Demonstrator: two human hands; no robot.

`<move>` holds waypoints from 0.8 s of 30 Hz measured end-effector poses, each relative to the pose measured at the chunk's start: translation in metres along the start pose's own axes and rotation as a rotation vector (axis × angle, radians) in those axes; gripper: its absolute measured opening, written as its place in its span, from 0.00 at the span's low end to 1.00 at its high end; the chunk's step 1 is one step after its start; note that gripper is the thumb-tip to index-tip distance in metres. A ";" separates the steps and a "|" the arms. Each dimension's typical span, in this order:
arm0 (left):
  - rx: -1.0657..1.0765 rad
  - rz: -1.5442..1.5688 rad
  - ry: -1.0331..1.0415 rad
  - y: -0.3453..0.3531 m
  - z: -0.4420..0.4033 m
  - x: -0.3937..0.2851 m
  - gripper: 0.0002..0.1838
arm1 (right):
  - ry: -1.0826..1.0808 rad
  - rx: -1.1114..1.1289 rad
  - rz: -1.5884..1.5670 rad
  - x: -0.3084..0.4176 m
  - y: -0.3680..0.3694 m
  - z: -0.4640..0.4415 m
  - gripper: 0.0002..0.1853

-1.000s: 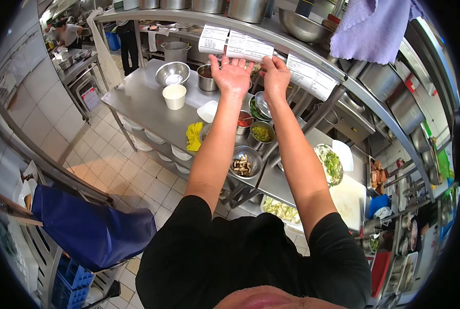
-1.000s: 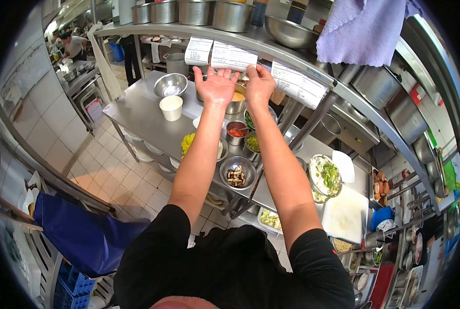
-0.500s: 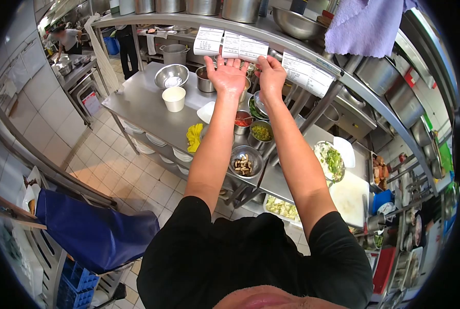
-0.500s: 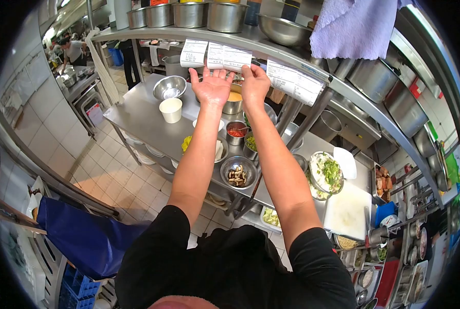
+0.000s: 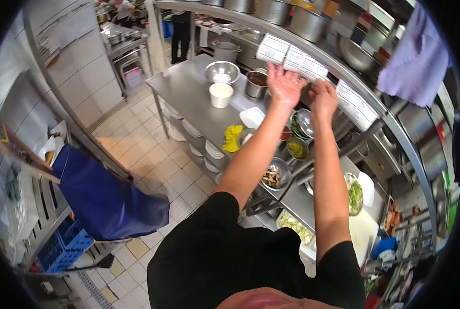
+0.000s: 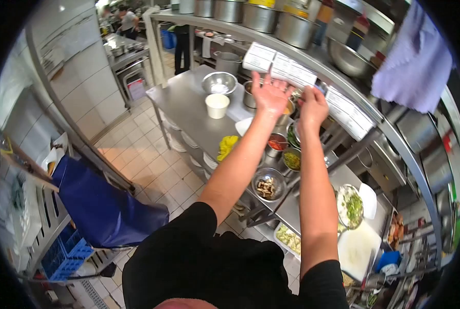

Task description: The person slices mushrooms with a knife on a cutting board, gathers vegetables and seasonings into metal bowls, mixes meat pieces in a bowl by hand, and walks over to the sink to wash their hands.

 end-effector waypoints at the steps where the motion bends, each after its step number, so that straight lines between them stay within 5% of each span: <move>1: -0.020 0.031 0.003 -0.001 -0.001 0.001 0.45 | 0.013 0.005 -0.012 -0.001 -0.002 -0.001 0.07; 9: -0.090 0.023 -0.031 -0.014 -0.004 0.005 0.42 | 0.030 0.029 0.019 -0.010 -0.008 -0.009 0.08; 10: -0.018 -0.027 -0.031 -0.009 -0.004 0.005 0.49 | 0.017 0.039 0.003 -0.011 -0.008 -0.011 0.09; 24: -0.034 -0.065 -0.013 -0.011 -0.011 0.003 0.40 | -0.059 -0.042 -0.118 -0.008 -0.002 0.002 0.06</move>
Point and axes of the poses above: each hand's wrist, its own z-axis away from the middle knuckle, its own y-axis out of the palm, x = y × z, the point moved 5 cm from there along -z, towards the middle knuckle, and after that the axes turned 9 degrees about x, right-handed, at the moved point
